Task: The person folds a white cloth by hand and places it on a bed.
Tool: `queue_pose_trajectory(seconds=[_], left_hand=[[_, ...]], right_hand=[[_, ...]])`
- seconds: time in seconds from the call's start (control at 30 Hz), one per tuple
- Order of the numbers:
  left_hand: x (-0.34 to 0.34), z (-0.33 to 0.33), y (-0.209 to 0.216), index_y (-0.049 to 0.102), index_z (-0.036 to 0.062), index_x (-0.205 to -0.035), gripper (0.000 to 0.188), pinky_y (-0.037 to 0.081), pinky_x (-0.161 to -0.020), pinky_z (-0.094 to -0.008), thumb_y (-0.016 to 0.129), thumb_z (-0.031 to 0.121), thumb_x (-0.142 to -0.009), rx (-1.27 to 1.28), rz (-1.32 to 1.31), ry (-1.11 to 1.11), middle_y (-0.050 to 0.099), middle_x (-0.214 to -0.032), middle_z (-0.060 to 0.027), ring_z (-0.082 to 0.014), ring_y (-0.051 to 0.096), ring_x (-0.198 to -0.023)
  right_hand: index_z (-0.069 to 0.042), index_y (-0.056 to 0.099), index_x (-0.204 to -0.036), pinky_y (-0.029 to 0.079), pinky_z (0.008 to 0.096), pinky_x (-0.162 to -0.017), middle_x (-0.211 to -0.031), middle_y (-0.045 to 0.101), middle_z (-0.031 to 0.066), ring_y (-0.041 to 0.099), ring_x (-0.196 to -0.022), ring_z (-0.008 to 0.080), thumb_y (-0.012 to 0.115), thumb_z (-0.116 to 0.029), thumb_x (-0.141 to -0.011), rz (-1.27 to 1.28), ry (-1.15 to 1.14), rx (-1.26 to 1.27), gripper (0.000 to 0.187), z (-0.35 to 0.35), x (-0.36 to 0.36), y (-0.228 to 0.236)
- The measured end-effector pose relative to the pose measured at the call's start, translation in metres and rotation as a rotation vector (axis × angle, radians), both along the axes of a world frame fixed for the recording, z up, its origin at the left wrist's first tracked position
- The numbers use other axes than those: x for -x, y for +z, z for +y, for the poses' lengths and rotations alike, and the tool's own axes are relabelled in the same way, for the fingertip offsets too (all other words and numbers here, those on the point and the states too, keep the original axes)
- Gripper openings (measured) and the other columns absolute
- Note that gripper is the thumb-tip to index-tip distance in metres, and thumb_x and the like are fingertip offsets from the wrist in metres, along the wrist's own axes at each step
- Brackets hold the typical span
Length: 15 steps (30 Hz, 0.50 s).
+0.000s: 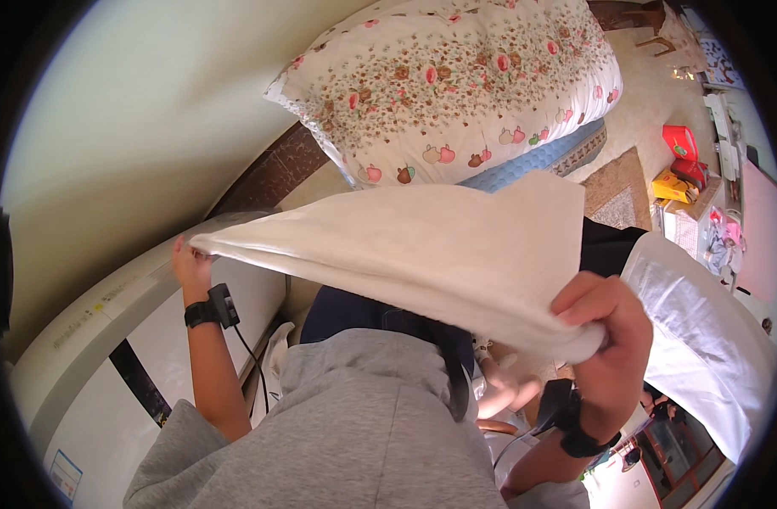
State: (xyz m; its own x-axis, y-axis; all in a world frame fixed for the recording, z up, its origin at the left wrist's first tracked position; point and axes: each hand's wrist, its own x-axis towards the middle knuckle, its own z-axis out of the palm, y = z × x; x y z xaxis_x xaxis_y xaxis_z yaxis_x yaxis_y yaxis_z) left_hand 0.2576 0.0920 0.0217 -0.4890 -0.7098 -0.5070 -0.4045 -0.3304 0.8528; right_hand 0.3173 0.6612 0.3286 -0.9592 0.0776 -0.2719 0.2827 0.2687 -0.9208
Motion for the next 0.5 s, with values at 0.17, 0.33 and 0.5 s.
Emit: queue_pose_trajectory(seconds=[0.17, 0.33, 0.5], left_hand=[[0.025, 0.121, 0.062, 0.061, 0.0056, -0.112, 0.023, 0.042, -0.093, -0.0314, 0.057, 0.017, -0.093, 0.374, 0.161, -0.747, 0.064, -0.108, -0.0067, -0.0162, 0.058, -0.102], [0.016, 0.248, 0.197, 0.058, 0.0026, -0.117, 0.057, 0.039, -0.098, -0.0329, 0.078, 0.036, -0.075, -0.101, 0.586, -1.674, 0.058, -0.121, -0.0072, -0.0198, 0.051, -0.116], [0.006, 0.264, 0.235, 0.062, 0.0054, -0.101, 0.04, 0.047, -0.08, -0.0396, 0.081, 0.016, -0.067, -0.099, 0.592, -1.779, 0.058, -0.107, -0.0117, -0.029, 0.056, -0.1]], right_hand=[[-0.002, 0.061, -0.078, 0.042, 0.0294, -0.05, -0.064, 0.056, 0.0088, 0.059, -0.055, 0.0237, 0.065, 0.002, -0.061, 0.102, 0.363, -0.009, 0.018, -0.056, 0.025, 0.011], [-0.008, 0.06, -0.083, 0.046, 0.0359, -0.056, -0.07, 0.059, 0.0096, 0.06, -0.065, 0.0331, 0.071, -0.007, -0.063, 0.002, 0.611, -0.14, 0.023, -0.094, 0.042, 0.002], [-0.009, 0.061, -0.085, 0.047, 0.0396, -0.061, -0.075, 0.063, 0.0117, 0.062, -0.069, 0.0337, 0.071, -0.009, -0.066, -0.043, 0.631, -0.201, 0.021, -0.109, 0.048, -0.011]])
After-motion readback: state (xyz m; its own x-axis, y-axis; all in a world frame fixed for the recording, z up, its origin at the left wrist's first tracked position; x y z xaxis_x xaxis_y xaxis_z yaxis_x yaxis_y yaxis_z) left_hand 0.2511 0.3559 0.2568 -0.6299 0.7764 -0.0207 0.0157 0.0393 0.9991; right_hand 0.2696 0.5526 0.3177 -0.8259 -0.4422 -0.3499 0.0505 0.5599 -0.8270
